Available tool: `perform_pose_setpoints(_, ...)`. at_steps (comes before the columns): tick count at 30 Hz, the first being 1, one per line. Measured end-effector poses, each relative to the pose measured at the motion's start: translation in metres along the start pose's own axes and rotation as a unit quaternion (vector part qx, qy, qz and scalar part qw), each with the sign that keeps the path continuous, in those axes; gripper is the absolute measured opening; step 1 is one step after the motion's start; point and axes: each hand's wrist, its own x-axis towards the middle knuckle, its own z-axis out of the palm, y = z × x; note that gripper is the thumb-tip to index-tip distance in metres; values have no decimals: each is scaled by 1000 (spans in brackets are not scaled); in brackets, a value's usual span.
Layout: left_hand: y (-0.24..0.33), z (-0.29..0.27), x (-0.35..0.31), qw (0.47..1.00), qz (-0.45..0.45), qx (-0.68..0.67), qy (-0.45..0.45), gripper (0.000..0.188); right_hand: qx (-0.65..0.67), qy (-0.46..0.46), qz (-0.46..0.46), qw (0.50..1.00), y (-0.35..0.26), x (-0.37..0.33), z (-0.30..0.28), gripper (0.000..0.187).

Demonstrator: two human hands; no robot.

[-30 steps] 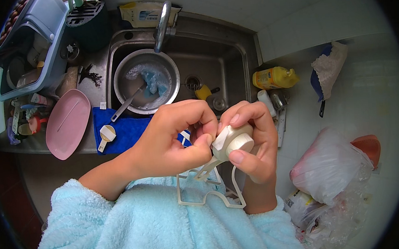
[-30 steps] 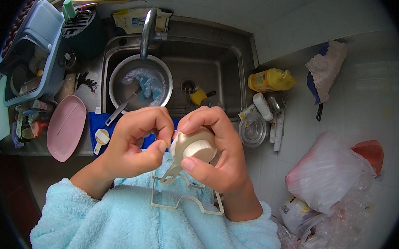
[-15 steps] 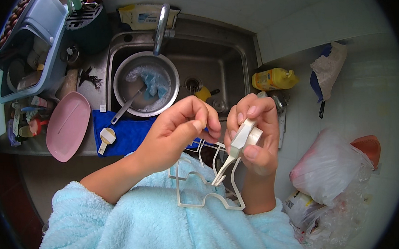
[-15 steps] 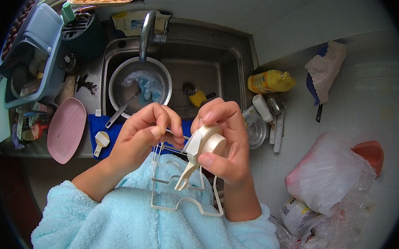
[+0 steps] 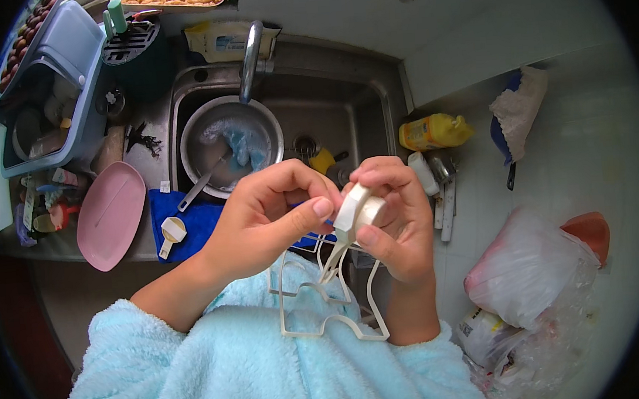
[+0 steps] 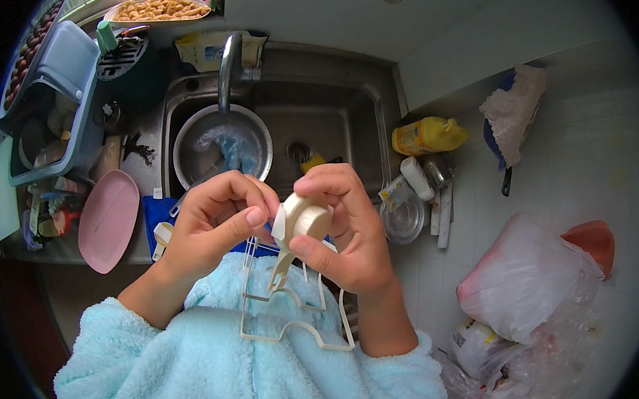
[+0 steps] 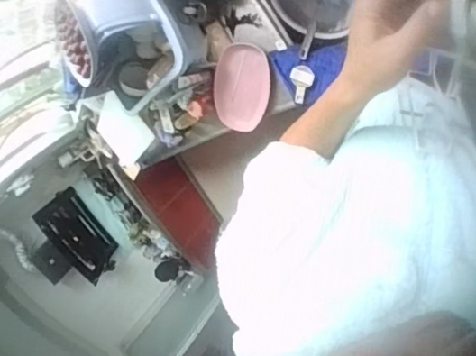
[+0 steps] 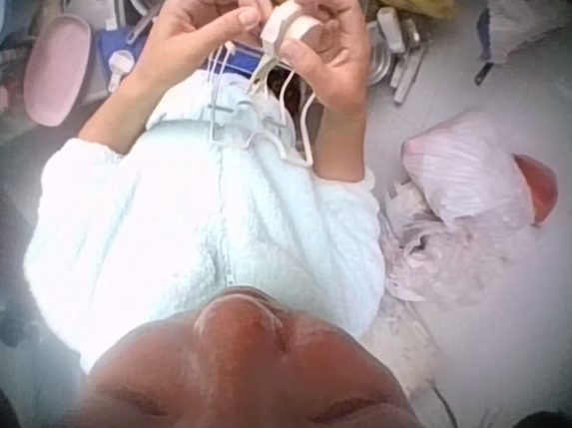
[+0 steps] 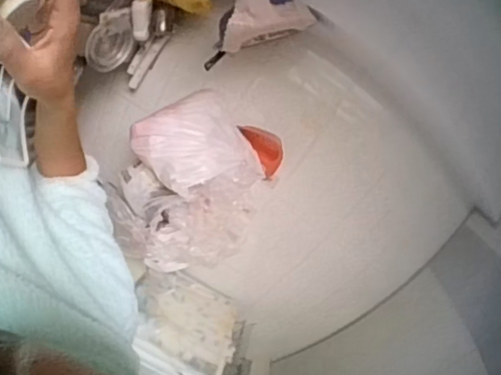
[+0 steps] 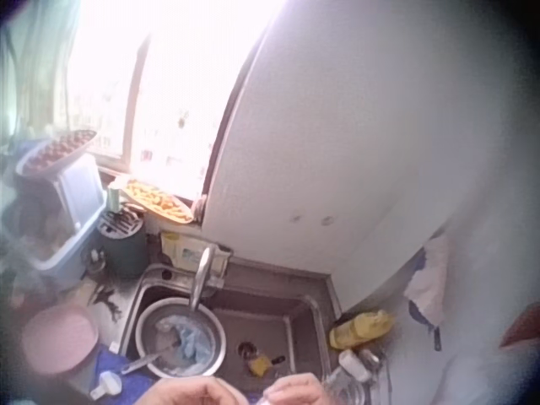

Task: The person assembles a small white plastic kitchen rack by attaching adhesive pads to its corners. They retrieve a roll of adhesive tape, cut pieces with scissors, and affix them to the rack's corners. The person then positions the rack against a tiled wall above the sink and presses the adhesive pads to secure it.

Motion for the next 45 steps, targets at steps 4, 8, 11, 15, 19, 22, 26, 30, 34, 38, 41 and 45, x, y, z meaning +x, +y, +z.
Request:
perform_pose_setpoints(4,0,-1,1,999,26,23,34,16,1,4,29,1000,7,0,5,71)
perform_pose_setpoints(8,-1,4,0,991,68,102,51,12,-91,21,34,995,10,-1,10,79)
perform_pose_setpoints(11,-2,7,0,977,105,176,63,8,-114,47,60,991,12,-3,14,83)
perform_pose_setpoints(15,-2,7,0,974,106,194,53,7,-66,63,60,994,13,-3,16,76)
perform_pose_setpoints(19,-4,7,1,992,62,92,65,11,11,49,46,998,9,-5,11,75)
perform_pose_setpoints(22,-4,4,4,996,45,25,75,15,77,53,34,995,8,-7,7,78)
perform_pose_setpoints(26,-3,-4,4,995,0,-48,83,14,177,46,19,983,7,-8,-5,79)
perform_pose_setpoints(30,-6,-7,4,989,-14,-93,111,13,294,40,6,955,6,-10,-9,85)
perform_pose_setpoints(34,-14,-9,8,980,-67,-156,106,14,390,6,-17,921,6,-10,-8,81)
perform_pose_setpoints(38,-27,-10,14,972,-122,-173,98,16,439,10,-37,898,3,-12,-7,82)
perform_pose_setpoints(41,-39,-20,28,974,-136,-143,114,17,508,-19,-70,858,0,-13,-11,81)
perform_pose_setpoints(45,-63,-34,54,973,-110,145,143,18,513,-10,-86,854,-9,-17,-25,81)
